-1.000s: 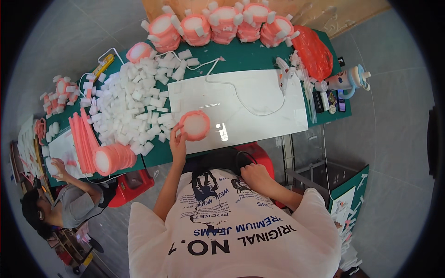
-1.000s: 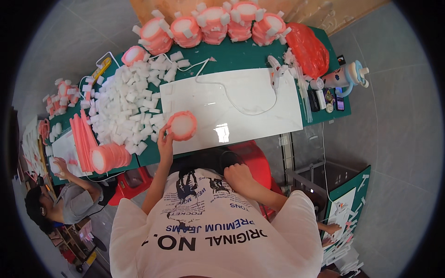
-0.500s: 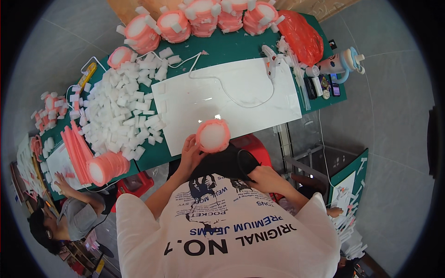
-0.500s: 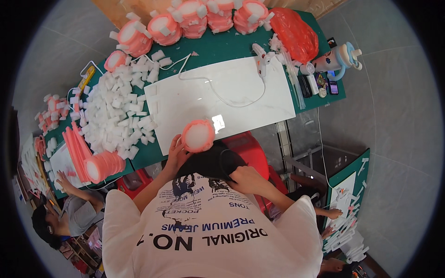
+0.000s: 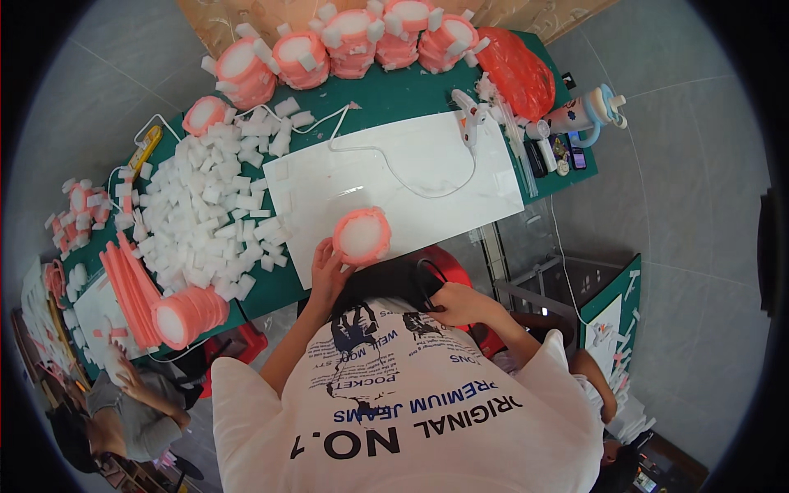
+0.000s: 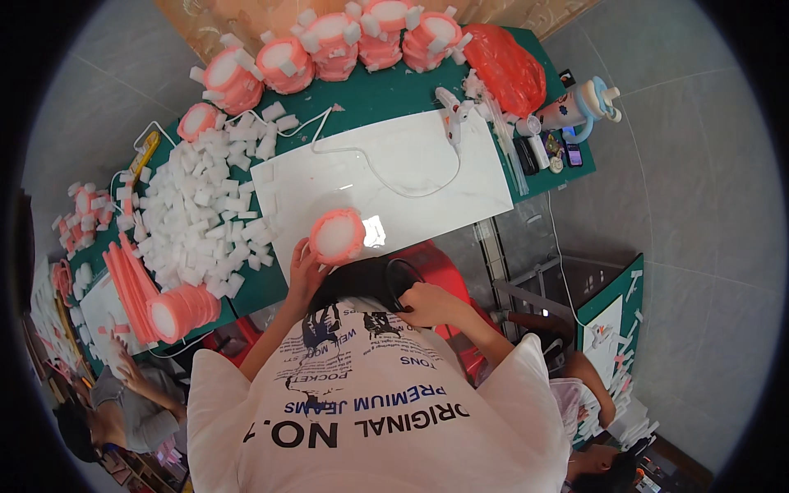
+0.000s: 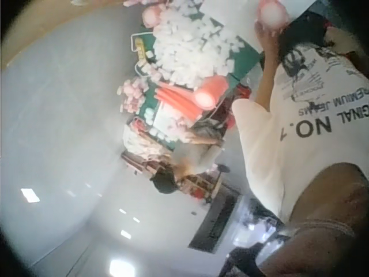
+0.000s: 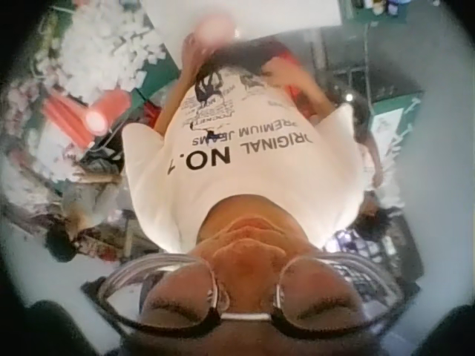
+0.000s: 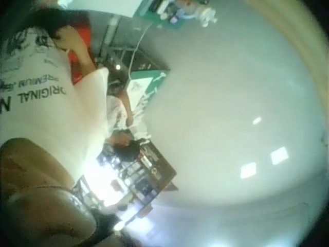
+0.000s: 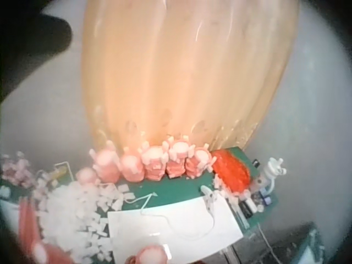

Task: Glue white foam pieces onto a pink cylindrical base using a glue gun to create a small decorative object.

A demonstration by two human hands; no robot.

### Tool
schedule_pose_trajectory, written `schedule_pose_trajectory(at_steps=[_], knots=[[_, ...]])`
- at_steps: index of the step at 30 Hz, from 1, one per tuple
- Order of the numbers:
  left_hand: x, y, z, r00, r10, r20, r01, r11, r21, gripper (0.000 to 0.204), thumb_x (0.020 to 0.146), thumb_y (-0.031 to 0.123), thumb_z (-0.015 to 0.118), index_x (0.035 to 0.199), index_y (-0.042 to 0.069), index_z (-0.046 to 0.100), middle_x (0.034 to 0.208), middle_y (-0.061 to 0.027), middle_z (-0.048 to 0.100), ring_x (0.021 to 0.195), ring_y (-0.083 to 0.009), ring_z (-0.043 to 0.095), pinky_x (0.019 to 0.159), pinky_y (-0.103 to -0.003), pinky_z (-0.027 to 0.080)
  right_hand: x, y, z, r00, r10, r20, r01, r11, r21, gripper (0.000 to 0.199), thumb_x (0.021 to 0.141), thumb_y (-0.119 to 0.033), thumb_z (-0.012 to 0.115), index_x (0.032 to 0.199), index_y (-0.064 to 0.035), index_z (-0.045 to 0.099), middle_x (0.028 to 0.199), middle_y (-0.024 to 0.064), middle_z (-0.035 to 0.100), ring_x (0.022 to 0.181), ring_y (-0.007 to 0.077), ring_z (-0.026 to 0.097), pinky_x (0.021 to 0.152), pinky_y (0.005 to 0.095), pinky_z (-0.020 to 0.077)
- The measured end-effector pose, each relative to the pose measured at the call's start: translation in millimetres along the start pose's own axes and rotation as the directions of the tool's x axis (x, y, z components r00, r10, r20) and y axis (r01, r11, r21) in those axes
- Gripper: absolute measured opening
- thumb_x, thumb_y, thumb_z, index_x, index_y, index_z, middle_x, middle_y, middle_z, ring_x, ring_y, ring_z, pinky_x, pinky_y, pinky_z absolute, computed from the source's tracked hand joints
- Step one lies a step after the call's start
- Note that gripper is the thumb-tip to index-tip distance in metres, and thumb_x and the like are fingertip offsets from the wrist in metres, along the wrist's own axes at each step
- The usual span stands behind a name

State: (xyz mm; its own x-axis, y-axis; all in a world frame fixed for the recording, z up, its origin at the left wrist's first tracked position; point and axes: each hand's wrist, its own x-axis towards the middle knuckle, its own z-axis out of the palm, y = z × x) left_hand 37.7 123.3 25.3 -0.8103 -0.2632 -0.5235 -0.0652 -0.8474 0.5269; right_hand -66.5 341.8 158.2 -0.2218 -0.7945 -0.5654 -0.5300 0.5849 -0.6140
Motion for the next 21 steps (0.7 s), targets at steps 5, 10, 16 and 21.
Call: schedule_pose_trajectory(at_steps=[5,10,16,21], knots=[[3,4,-19,0.999,-0.028,-0.041,0.027,0.999,-0.018,0.049,0.078,0.008,0.052,0.121,0.014,0.029,0.117,-0.0054,0.040,0.102,-0.0201,0.044,0.083,-0.036,0.040,-19,47,-1,0.997,-0.022,0.070,-0.042,0.618,0.785,0.027,0.079,-0.027,0.053,0.075,-0.0007,0.056,0.068,0.0075,0.058,0.057,0.0144,0.054,0.051,0.0265,0.0425],[13,8,-25,0.998,-0.068,0.013,0.067,0.997,0.035,0.054,0.078,0.013,0.050,0.126,0.014,0.025,0.120,-0.0063,0.038,0.104,-0.0202,0.043,0.087,-0.034,0.038,-5,102,65,0.816,0.534,-0.223,-0.278,0.700,0.658,0.037,0.085,-0.037,0.043,0.086,-0.0029,0.058,0.076,0.0047,0.058,0.068,0.0105,0.053,0.060,0.0225,0.0414],[12,-8,-36,0.957,-0.288,-0.014,0.285,0.935,0.211,0.050,0.081,0.022,0.046,0.125,0.010,0.026,0.122,-0.0079,0.037,0.107,-0.0200,0.041,0.089,-0.034,0.034,13,75,90,0.859,0.447,0.248,-0.351,0.163,0.922,0.049,0.084,-0.045,0.039,0.101,-0.0013,0.055,0.094,0.0068,0.057,0.080,0.0130,0.053,0.072,0.0246,0.0405],[19,-23,-49,0.950,-0.288,0.123,0.217,0.889,0.403,0.052,0.080,0.027,0.046,0.124,0.006,0.027,0.123,-0.0090,0.036,0.110,-0.0218,0.039,0.092,-0.037,0.030,8,56,97,0.785,0.598,0.160,-0.226,0.037,0.973,0.052,0.085,-0.044,0.040,0.104,0.0026,0.053,0.097,0.0078,0.056,0.085,0.0126,0.051,0.076,0.0232,0.0382]])
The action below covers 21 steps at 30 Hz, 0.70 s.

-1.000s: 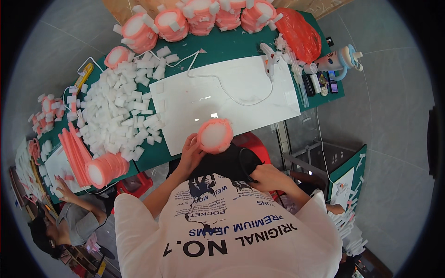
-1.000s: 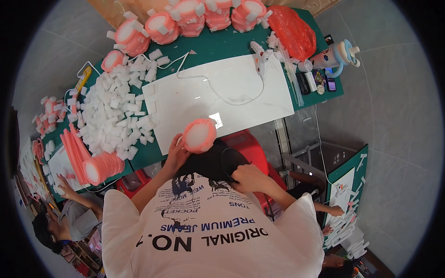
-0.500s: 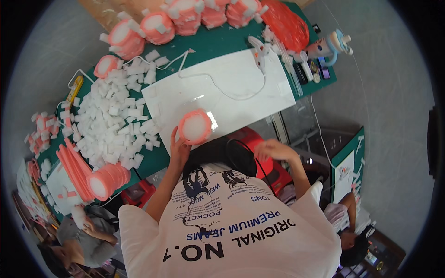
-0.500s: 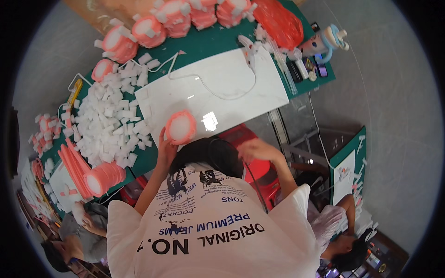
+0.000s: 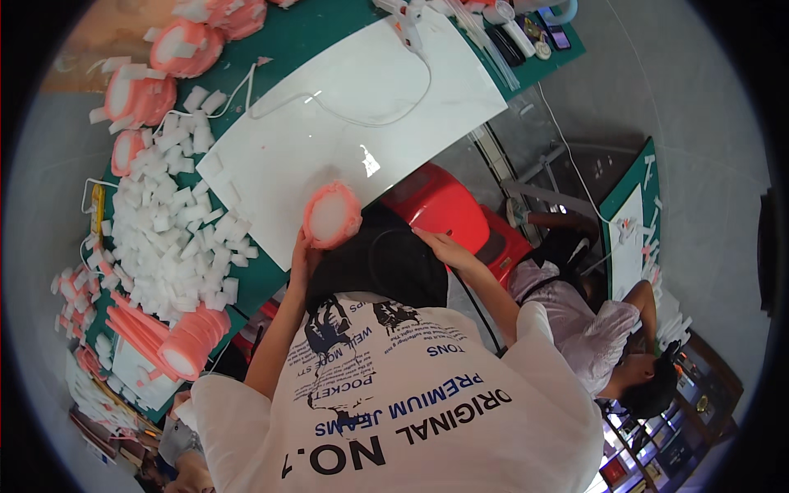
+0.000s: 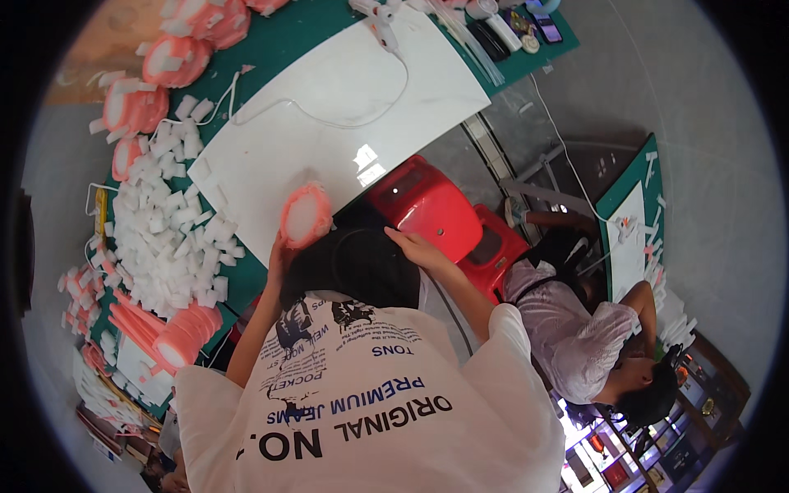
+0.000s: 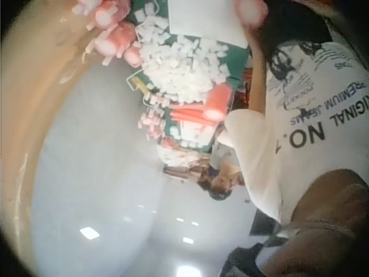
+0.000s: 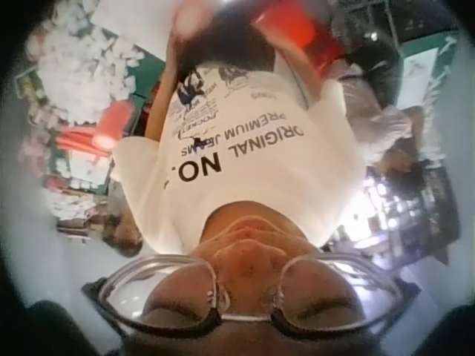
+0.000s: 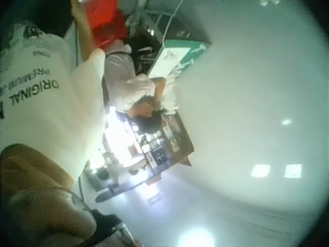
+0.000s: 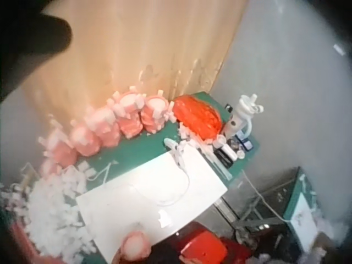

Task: Glue white foam pieces onto a pink cylindrical base using a glue gun to create a small decorative object.

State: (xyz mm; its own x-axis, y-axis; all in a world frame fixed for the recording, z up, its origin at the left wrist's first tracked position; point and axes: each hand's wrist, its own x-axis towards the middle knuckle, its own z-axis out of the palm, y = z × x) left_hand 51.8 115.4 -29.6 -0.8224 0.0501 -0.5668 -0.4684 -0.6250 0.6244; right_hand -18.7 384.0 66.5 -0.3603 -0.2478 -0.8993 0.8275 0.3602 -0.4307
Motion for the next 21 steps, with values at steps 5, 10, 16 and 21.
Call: schedule_pose_trajectory(at_steps=[5,10,16,21], knots=[[-12,26,42,1.000,0.006,0.018,-0.003,0.990,-0.142,0.051,0.081,0.025,0.045,0.125,0.008,0.026,0.126,-0.0101,0.033,0.115,-0.0232,0.035,0.094,-0.038,0.030,-9,17,0,0.971,-0.227,-0.067,0.236,0.953,0.188,0.042,0.084,-0.036,0.046,0.101,0.0013,0.053,0.092,0.0043,0.056,0.091,0.0092,0.048,0.079,0.0207,0.0359],[-23,36,51,1.000,0.010,-0.024,-0.015,0.980,-0.197,0.054,0.081,0.027,0.042,0.127,0.006,0.025,0.125,-0.0121,0.034,0.113,-0.0253,0.037,0.095,-0.038,0.029,-32,3,-9,0.936,-0.351,0.039,0.348,0.935,0.065,0.039,0.078,-0.026,0.057,0.104,0.0017,0.049,0.091,0.0040,0.055,0.091,0.0103,0.048,0.080,0.0224,0.0363],[-23,36,49,0.992,0.047,0.117,-0.009,0.952,-0.307,0.054,0.083,0.025,0.039,0.130,0.011,0.018,0.130,-0.0089,0.026,0.119,-0.0255,0.030,0.095,-0.041,0.027,-46,-2,-22,0.878,-0.428,0.215,0.447,0.893,-0.047,0.055,0.065,-0.011,0.067,0.113,0.0010,0.042,0.102,0.0047,0.048,0.098,0.0120,0.043,0.086,0.0240,0.0331],[-23,32,40,0.994,0.055,0.097,-0.019,0.941,-0.339,0.054,0.083,0.024,0.038,0.131,0.011,0.016,0.131,-0.0084,0.026,0.119,-0.0258,0.029,0.095,-0.042,0.026,-49,-6,-24,0.851,-0.473,0.228,0.518,0.827,-0.218,0.061,0.062,-0.015,0.070,0.113,0.0015,0.041,0.105,0.0071,0.043,0.101,0.0148,0.041,0.087,0.0254,0.0326]])
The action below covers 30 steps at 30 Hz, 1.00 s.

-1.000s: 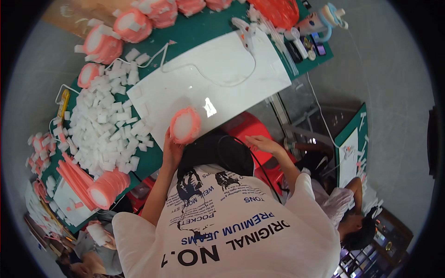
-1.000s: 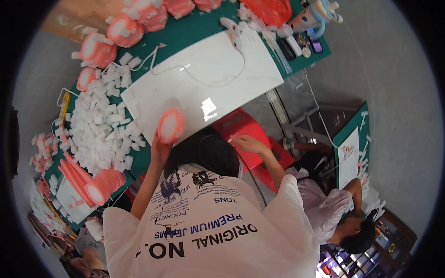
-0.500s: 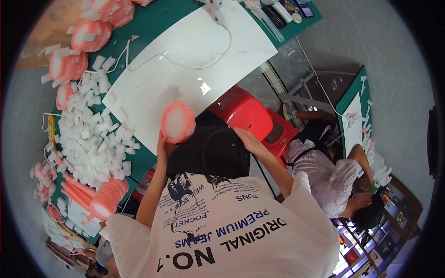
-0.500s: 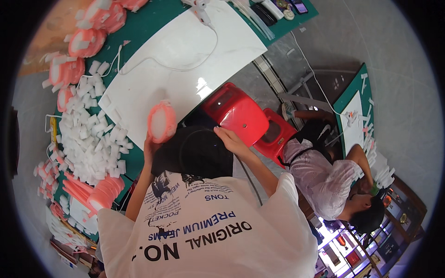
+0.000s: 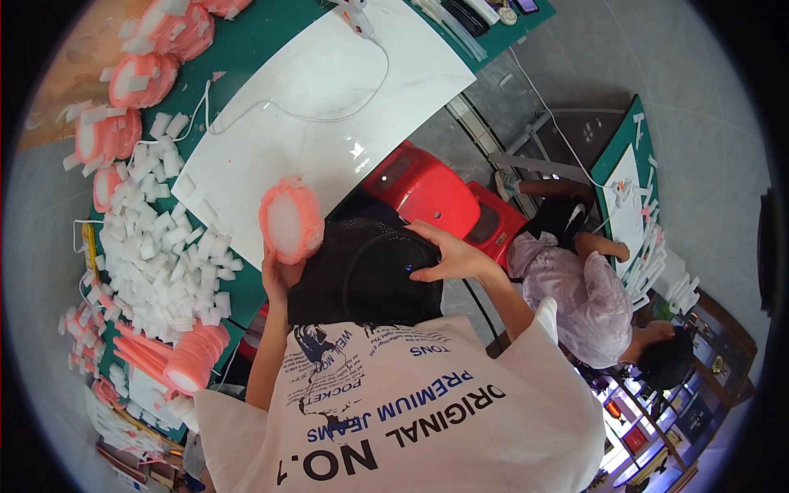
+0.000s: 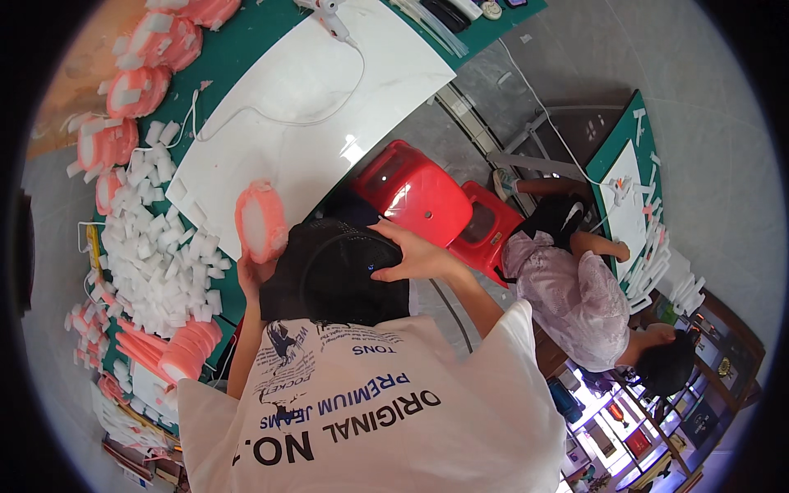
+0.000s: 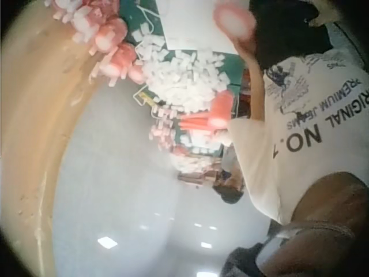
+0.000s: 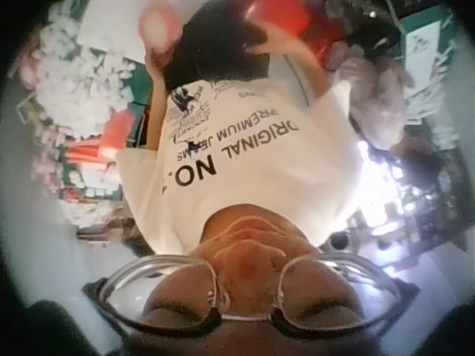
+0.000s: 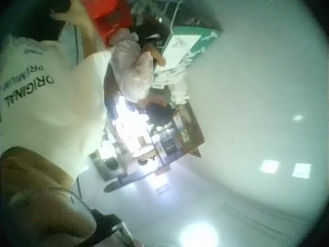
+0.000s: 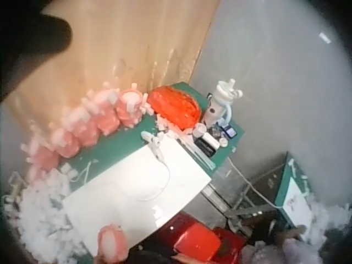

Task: Glue white foam pieces onto a pink cylindrical base using a glue gun to create a small decorative object.

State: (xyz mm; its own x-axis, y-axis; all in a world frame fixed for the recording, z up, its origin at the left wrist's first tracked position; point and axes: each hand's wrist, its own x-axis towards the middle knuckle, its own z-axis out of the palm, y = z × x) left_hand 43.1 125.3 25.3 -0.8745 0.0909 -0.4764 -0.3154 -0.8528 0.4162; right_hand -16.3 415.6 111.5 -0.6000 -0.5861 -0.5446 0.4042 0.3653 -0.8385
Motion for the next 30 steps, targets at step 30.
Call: schedule_pose_trajectory(at_steps=[30], knots=[[27,-21,-34,0.958,0.213,-0.193,-0.200,0.976,0.088,0.062,0.075,0.014,0.053,0.128,0.014,0.021,0.117,-0.0105,0.041,0.101,-0.0240,0.045,0.083,-0.037,0.040,155,-3,-112,0.925,-0.216,-0.314,0.218,0.976,-0.029,0.023,0.081,-0.024,0.053,0.093,-0.0037,0.055,0.074,-0.0013,0.054,0.064,0.0064,0.050,0.058,0.0209,0.0412]])
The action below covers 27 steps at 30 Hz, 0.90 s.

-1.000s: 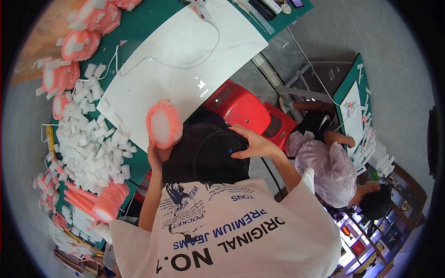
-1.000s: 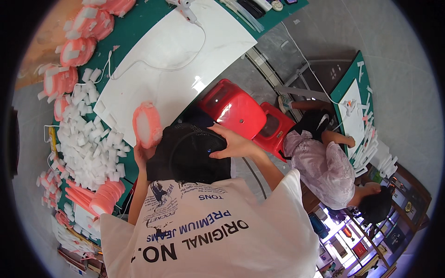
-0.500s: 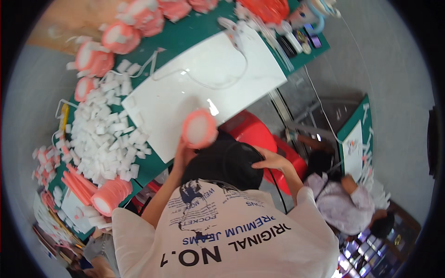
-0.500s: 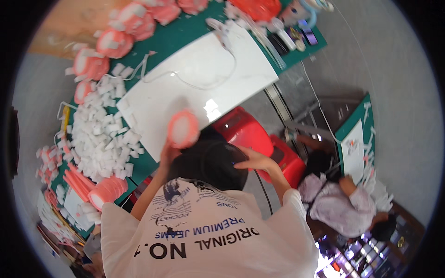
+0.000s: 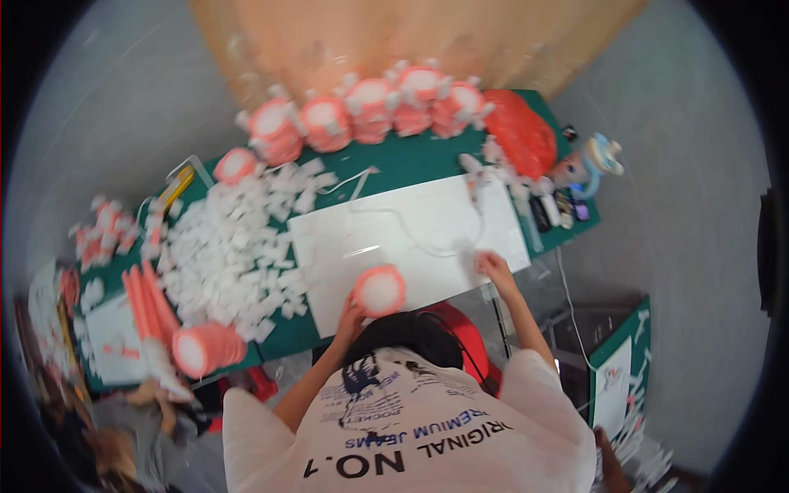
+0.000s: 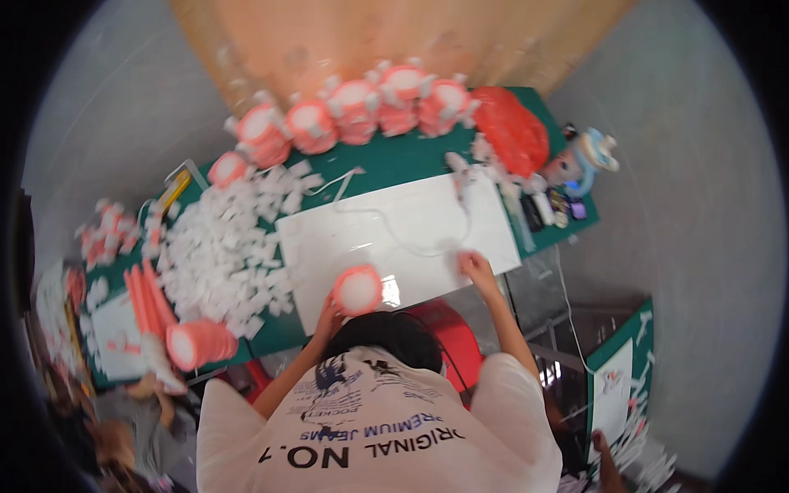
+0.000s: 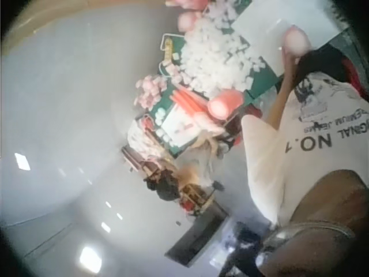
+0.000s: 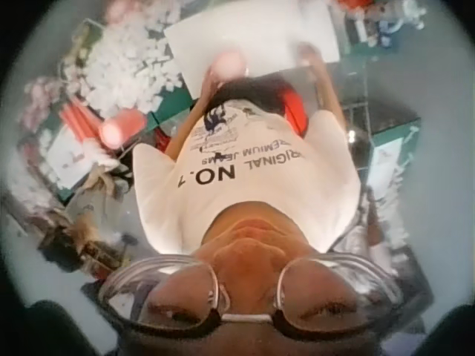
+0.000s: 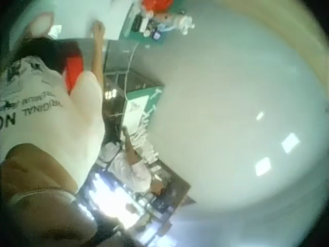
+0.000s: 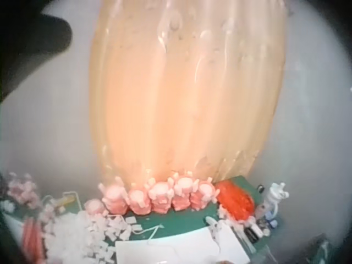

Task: Glue white foam pieces onto a pink cylindrical base using a glue gun to create a small decorative object.

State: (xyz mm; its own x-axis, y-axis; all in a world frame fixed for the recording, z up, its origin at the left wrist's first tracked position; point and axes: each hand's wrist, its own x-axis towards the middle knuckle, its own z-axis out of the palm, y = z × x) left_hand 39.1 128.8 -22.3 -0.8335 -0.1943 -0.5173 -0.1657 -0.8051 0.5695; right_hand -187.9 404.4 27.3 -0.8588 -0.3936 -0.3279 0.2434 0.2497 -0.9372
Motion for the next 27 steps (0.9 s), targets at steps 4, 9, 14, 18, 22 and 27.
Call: schedule_pose_trajectory(at_steps=[4,9,14,18,22,27], knots=[[-2,6,-11,0.994,0.035,-0.105,-0.027,0.997,0.076,0.054,0.075,0.017,0.054,0.123,0.015,0.029,0.116,-0.0074,0.042,0.106,-0.0238,0.042,0.086,-0.037,0.038,99,11,-9,0.830,-0.199,-0.521,0.046,0.955,-0.291,0.041,0.068,-0.021,0.065,0.104,-0.0097,0.050,0.086,0.0053,0.053,0.072,0.0124,0.050,0.062,0.0249,0.0426],[-1,7,-23,0.996,0.089,-0.015,-0.088,0.995,0.037,0.056,0.075,0.020,0.054,0.124,0.014,0.028,0.120,-0.0064,0.038,0.108,-0.0233,0.040,0.089,-0.038,0.036,167,10,10,0.779,-0.234,-0.581,-0.073,0.888,-0.455,0.067,0.055,-0.029,0.072,0.110,-0.0030,0.044,0.100,0.0161,0.052,0.087,0.0239,0.053,0.074,0.0311,0.0433],[-17,24,2,0.995,0.066,0.071,-0.063,0.997,-0.044,0.057,0.077,0.022,0.051,0.127,0.014,0.025,0.127,-0.0077,0.032,0.113,-0.0260,0.036,0.091,-0.040,0.033,182,-2,13,0.903,-0.017,-0.430,-0.119,0.950,-0.287,0.066,0.055,-0.031,0.070,0.109,-0.0035,0.044,0.105,0.0185,0.049,0.097,0.0309,0.050,0.081,0.0388,0.0420],[-24,35,-4,0.986,0.094,0.141,-0.095,0.996,-0.001,0.055,0.078,0.022,0.049,0.127,0.013,0.025,0.128,-0.0081,0.031,0.115,-0.0278,0.035,0.091,-0.042,0.033,179,-23,47,0.735,0.162,-0.659,-0.409,0.881,-0.239,0.063,0.056,-0.029,0.070,0.108,-0.0048,0.043,0.107,0.0159,0.047,0.100,0.0305,0.047,0.082,0.0411,0.0412],[-37,49,-3,0.986,0.122,0.114,-0.132,0.988,0.085,0.059,0.078,0.028,0.051,0.129,0.015,0.024,0.128,-0.0089,0.031,0.116,-0.0254,0.034,0.094,-0.041,0.031,170,-39,54,0.559,0.115,-0.821,-0.447,0.875,-0.183,0.060,0.059,-0.026,0.069,0.109,-0.0062,0.042,0.111,0.0144,0.044,0.105,0.0306,0.043,0.083,0.0423,0.0396],[-42,52,-11,0.995,0.060,-0.076,-0.049,0.989,0.141,0.057,0.078,0.017,0.048,0.127,0.027,0.020,0.128,-0.0070,0.027,0.111,-0.0292,0.037,0.082,-0.051,0.037,175,-21,31,0.741,0.115,-0.662,-0.391,0.875,-0.286,0.062,0.060,-0.030,0.069,0.112,-0.0104,0.042,0.111,0.0118,0.045,0.105,0.0307,0.043,0.083,0.0454,0.0390]])
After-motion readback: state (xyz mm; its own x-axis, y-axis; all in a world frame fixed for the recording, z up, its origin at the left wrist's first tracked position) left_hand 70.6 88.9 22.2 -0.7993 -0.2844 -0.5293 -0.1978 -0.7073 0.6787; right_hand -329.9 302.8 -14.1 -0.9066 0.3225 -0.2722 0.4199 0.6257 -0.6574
